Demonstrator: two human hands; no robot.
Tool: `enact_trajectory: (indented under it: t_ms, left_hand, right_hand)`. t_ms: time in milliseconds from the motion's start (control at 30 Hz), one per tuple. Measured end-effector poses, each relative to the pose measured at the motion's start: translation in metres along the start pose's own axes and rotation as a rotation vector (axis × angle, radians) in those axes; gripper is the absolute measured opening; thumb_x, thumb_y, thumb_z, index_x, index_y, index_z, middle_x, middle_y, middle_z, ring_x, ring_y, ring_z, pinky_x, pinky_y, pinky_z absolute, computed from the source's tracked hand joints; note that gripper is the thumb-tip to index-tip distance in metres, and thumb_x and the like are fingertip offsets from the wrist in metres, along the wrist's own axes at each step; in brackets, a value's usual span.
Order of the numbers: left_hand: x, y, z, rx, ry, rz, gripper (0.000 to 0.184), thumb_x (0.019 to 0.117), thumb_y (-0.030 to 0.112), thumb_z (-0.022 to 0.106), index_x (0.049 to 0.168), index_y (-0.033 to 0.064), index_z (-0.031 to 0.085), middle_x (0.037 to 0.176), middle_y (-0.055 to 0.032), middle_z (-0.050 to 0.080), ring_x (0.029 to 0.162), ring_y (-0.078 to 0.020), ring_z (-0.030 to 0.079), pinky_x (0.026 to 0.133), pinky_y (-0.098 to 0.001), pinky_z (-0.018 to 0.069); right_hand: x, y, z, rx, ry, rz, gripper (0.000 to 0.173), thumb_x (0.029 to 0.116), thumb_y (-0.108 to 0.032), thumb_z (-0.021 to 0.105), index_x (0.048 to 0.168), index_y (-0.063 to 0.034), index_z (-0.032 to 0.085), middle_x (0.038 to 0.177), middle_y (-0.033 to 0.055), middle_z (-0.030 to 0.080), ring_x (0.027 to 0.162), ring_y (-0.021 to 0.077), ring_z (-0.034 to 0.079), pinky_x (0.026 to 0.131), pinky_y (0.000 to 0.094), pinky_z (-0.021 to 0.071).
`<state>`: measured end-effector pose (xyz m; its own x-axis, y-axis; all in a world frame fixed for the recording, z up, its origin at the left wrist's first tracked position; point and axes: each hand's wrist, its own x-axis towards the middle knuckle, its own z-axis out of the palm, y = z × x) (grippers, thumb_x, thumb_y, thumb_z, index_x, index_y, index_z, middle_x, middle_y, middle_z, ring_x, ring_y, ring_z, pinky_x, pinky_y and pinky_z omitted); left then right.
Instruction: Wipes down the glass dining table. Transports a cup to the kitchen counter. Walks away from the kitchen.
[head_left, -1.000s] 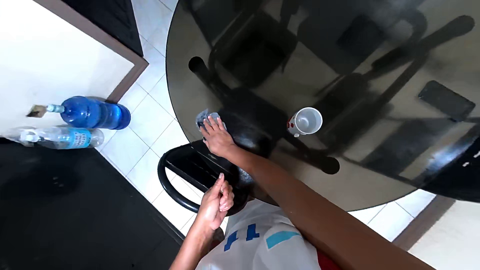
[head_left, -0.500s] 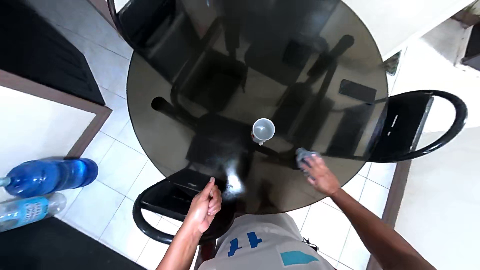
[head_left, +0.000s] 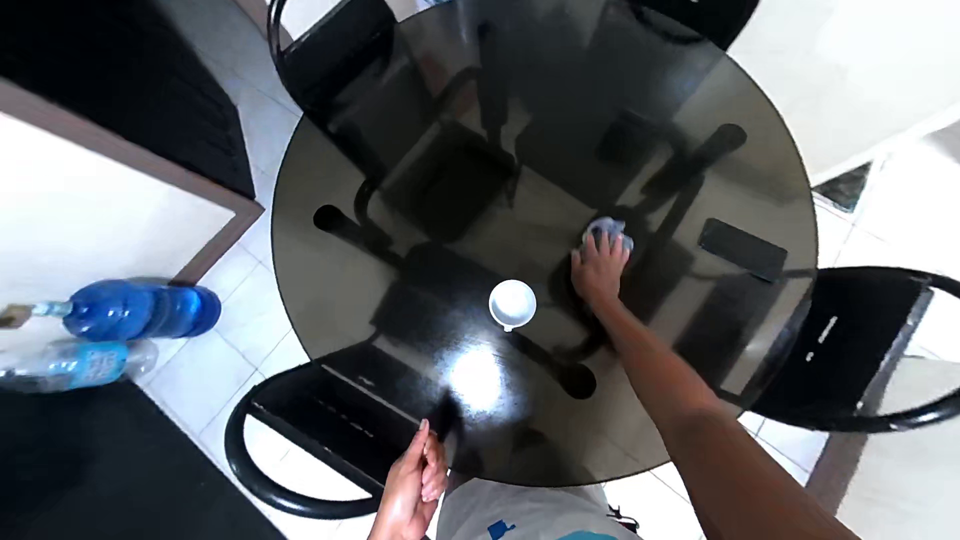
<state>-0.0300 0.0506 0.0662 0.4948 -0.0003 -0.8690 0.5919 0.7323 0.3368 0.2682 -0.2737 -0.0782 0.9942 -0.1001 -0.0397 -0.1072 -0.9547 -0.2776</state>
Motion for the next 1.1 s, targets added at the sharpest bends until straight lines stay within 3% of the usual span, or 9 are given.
enact_trajectory:
  t_ms: [100,200,267,400,533,667,733,833,1100]
  left_hand:
    - [-0.012,-0.019,0.004,-0.042,0.023,0.019,0.055,0.1130,0.040,0.029,0.069,0.0136,0.049,0.051,0.0051,0.042,0.035,-0.0034,0.039,0.035,-0.0167,0.0360]
    - [-0.024,-0.032,0.003,-0.068,0.056,0.043,0.056,0.1130,0.040,0.030,0.068,0.0128,0.049,0.050,0.0046,0.042,0.035,-0.0036,0.039,0.035,-0.0170,0.0365]
    - [-0.032,-0.041,-0.004,-0.073,0.077,0.050,0.056,0.1129,0.040,0.031,0.068,0.0129,0.049,0.050,0.0045,0.042,0.035,-0.0038,0.039,0.034,-0.0171,0.0363]
    - [-0.040,-0.047,-0.017,-0.083,0.098,0.059,0.055,0.1129,0.041,0.031,0.067,0.0137,0.048,0.050,0.0050,0.041,0.035,-0.0036,0.038,0.034,-0.0172,0.0351]
    - [-0.040,-0.045,-0.021,-0.036,0.072,0.057,0.055,0.1130,0.040,0.031,0.068,0.0135,0.047,0.049,0.0050,0.041,0.035,-0.0038,0.038,0.034,-0.0173,0.0345]
    - [-0.043,-0.045,-0.013,0.070,-0.027,0.052,0.056,0.1131,0.041,0.029,0.068,0.0126,0.048,0.050,0.0045,0.040,0.035,-0.0041,0.037,0.034,-0.0174,0.0334]
    - [-0.045,-0.046,-0.014,0.101,-0.073,0.060,0.056,0.1131,0.041,0.030,0.068,0.0121,0.047,0.049,0.0040,0.040,0.034,-0.0045,0.037,0.034,-0.0178,0.0336]
    - [-0.046,-0.052,-0.021,0.124,-0.125,0.066,0.056,0.1131,0.040,0.030,0.067,0.0128,0.046,0.049,0.0042,0.040,0.034,-0.0047,0.037,0.034,-0.0180,0.0338]
    - [-0.058,-0.100,-0.047,0.260,-0.172,-0.016,0.057,0.1132,0.041,0.028,0.065,0.0141,0.045,0.047,0.0046,0.039,0.033,-0.0047,0.036,0.033,-0.0183,0.0325]
  right_hand:
    - [0.096,0.002,-0.005,0.061,-0.055,-0.097,0.048,0.1069,-0.033,0.045,0.148,-0.0093,0.055,0.160,0.0228,0.041,0.152,0.0463,0.027,0.123,0.0672,0.0162]
    - [0.131,-0.004,-0.038,0.265,-0.056,-0.050,0.030,0.0991,-0.013,0.055,0.124,-0.0047,0.070,0.135,0.0205,0.064,0.132,0.0391,0.056,0.111,0.0609,0.0412]
    - [0.107,-0.009,-0.062,0.504,-0.070,-0.037,0.028,0.0970,-0.009,0.058,0.122,-0.0003,0.066,0.122,0.0234,0.067,0.115,0.0372,0.065,0.099,0.0582,0.0504]
    - [-0.022,-0.015,-0.122,0.585,-0.406,-0.288,0.042,0.1042,-0.015,0.052,0.145,-0.0097,0.047,0.091,0.0181,0.067,0.078,0.0310,0.066,0.072,0.0533,0.0564]
    - [-0.110,-0.045,-0.134,0.238,-0.730,-0.436,0.083,0.1016,-0.062,0.049,0.167,-0.0270,0.012,0.109,0.0203,0.072,0.097,0.0400,0.070,0.089,0.0627,0.0535]
    - [-0.122,-0.094,-0.109,0.042,-0.664,-0.384,0.081,0.1050,-0.046,0.050,0.167,-0.0288,0.001,0.106,0.0214,0.071,0.101,0.0423,0.069,0.089,0.0621,0.0524]
    - [-0.116,-0.105,-0.085,0.055,-0.637,-0.302,0.066,0.1034,-0.041,0.054,0.162,-0.0272,0.027,0.113,0.0211,0.071,0.108,0.0419,0.068,0.091,0.0631,0.0519]
    - [-0.115,-0.114,-0.071,0.104,-0.562,-0.229,0.034,0.1011,-0.038,0.059,0.122,-0.0126,0.068,0.115,0.0190,0.072,0.112,0.0402,0.068,0.092,0.0642,0.0524]
    - [-0.206,-0.051,-0.101,0.057,-0.593,-0.282,0.037,0.1036,-0.037,0.054,0.122,-0.0085,0.069,0.117,0.0240,0.070,0.114,0.0452,0.066,0.092,0.0669,0.0507]
